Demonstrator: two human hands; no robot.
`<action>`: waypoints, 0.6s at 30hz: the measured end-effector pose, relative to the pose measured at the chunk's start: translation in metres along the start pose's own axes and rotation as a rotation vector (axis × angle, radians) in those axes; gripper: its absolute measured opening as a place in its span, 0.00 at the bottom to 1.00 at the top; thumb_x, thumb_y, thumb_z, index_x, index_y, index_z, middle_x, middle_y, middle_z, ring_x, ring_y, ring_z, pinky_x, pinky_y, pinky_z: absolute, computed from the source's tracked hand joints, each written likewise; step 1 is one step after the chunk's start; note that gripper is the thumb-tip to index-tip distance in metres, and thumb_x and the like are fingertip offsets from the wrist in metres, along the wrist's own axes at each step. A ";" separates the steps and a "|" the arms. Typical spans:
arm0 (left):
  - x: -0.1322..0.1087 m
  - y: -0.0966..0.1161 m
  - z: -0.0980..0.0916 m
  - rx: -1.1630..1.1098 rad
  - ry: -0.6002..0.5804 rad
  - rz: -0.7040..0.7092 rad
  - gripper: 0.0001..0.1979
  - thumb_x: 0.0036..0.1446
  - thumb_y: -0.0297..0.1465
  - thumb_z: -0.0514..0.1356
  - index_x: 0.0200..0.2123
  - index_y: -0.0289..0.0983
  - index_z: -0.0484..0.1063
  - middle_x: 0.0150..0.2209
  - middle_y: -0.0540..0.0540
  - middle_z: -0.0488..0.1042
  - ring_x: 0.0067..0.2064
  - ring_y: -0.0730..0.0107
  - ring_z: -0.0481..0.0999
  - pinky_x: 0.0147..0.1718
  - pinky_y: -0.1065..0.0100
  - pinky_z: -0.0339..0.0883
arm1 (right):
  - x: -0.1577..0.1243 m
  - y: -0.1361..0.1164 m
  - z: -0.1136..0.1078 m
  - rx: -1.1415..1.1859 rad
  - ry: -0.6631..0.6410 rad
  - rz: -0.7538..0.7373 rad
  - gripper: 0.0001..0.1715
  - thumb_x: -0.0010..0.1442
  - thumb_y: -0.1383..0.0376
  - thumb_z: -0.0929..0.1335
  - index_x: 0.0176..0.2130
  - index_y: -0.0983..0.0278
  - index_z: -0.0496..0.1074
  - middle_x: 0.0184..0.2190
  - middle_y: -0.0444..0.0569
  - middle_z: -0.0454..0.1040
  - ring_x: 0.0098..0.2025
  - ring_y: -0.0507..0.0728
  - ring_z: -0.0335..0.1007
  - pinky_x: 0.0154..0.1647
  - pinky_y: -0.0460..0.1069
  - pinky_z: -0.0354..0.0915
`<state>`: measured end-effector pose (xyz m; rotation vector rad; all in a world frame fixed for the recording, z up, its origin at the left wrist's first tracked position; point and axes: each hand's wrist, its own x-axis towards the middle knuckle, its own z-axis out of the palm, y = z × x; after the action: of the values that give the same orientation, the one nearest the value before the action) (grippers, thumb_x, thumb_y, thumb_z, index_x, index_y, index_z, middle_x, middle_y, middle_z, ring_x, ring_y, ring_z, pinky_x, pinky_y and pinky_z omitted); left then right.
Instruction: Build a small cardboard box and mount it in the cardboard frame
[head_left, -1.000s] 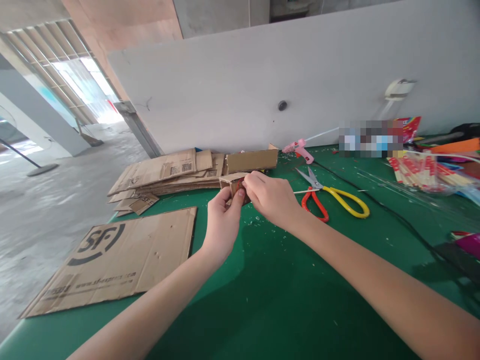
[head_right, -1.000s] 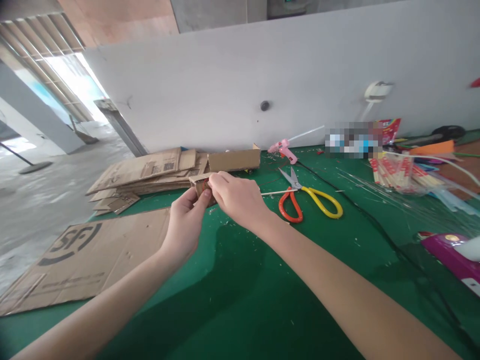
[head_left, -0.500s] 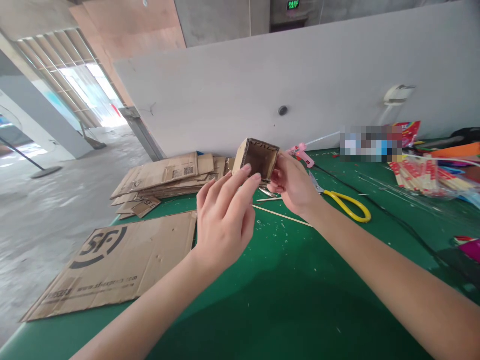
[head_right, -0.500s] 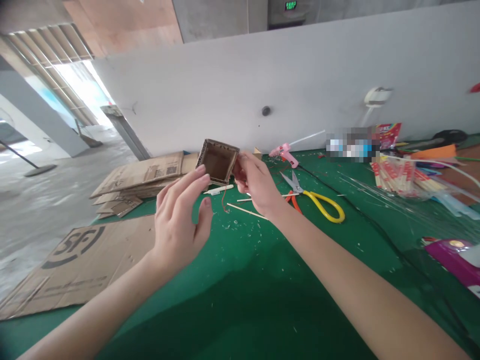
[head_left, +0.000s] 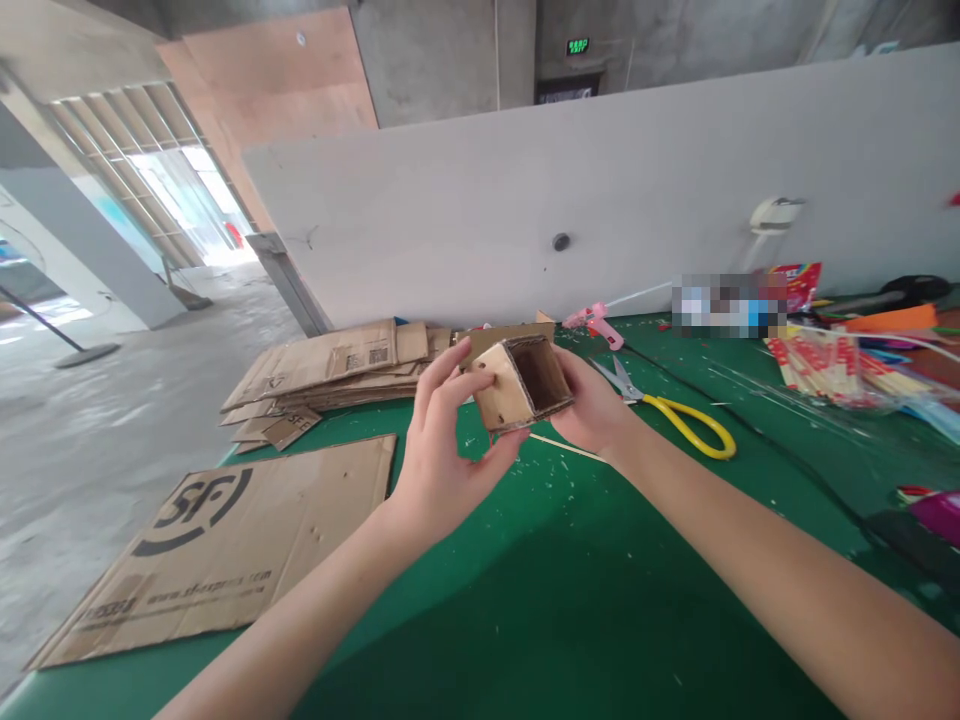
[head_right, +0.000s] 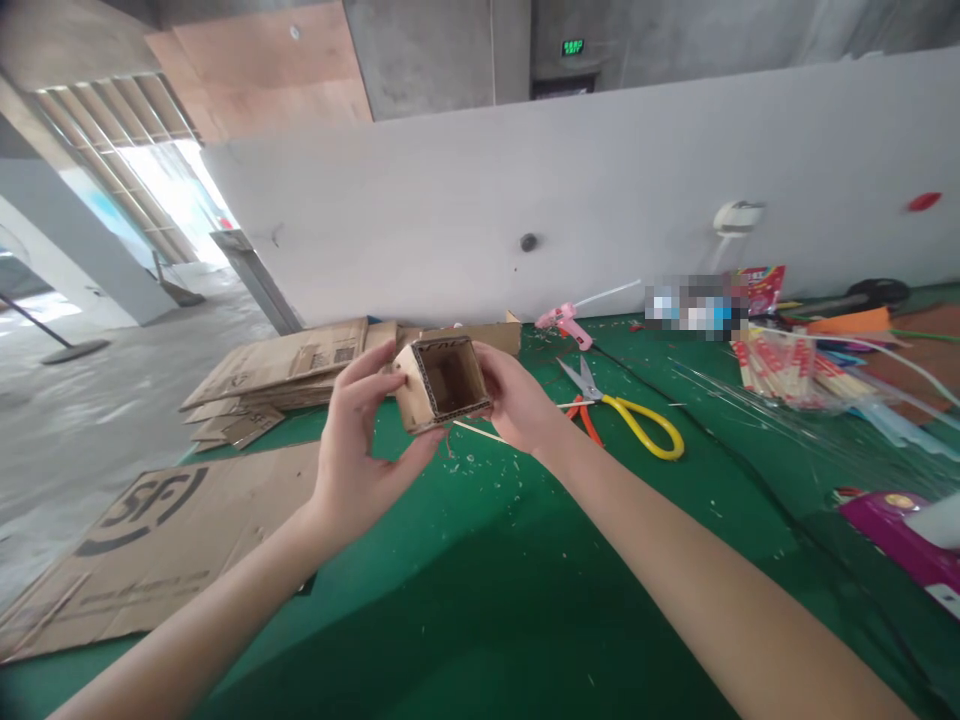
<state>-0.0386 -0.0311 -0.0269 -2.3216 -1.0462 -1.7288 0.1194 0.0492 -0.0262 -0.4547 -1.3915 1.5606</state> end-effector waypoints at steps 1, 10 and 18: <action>-0.002 -0.002 0.001 -0.089 -0.020 -0.043 0.26 0.52 0.27 0.64 0.52 0.44 0.59 0.60 0.38 0.59 0.62 0.55 0.62 0.55 0.51 0.66 | -0.001 -0.001 0.000 0.012 -0.009 0.000 0.13 0.58 0.53 0.64 0.32 0.59 0.68 0.22 0.41 0.61 0.22 0.50 0.54 0.18 0.46 0.45; -0.009 0.001 0.006 -0.326 0.008 -0.179 0.36 0.50 0.27 0.66 0.59 0.49 0.56 0.58 0.42 0.61 0.60 0.56 0.63 0.48 0.59 0.73 | -0.005 -0.003 -0.010 -0.019 -0.103 0.067 0.14 0.58 0.52 0.64 0.35 0.59 0.70 0.24 0.42 0.63 0.24 0.51 0.58 0.20 0.46 0.53; -0.005 0.007 0.008 -0.406 -0.002 -0.252 0.33 0.48 0.28 0.67 0.56 0.45 0.59 0.54 0.41 0.61 0.57 0.58 0.64 0.44 0.62 0.74 | -0.007 -0.007 -0.004 -0.059 -0.063 0.035 0.14 0.59 0.52 0.64 0.31 0.59 0.66 0.22 0.41 0.62 0.21 0.51 0.56 0.19 0.47 0.50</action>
<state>-0.0290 -0.0354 -0.0320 -2.5047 -1.1184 -2.2165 0.1279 0.0451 -0.0232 -0.4710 -1.4884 1.5773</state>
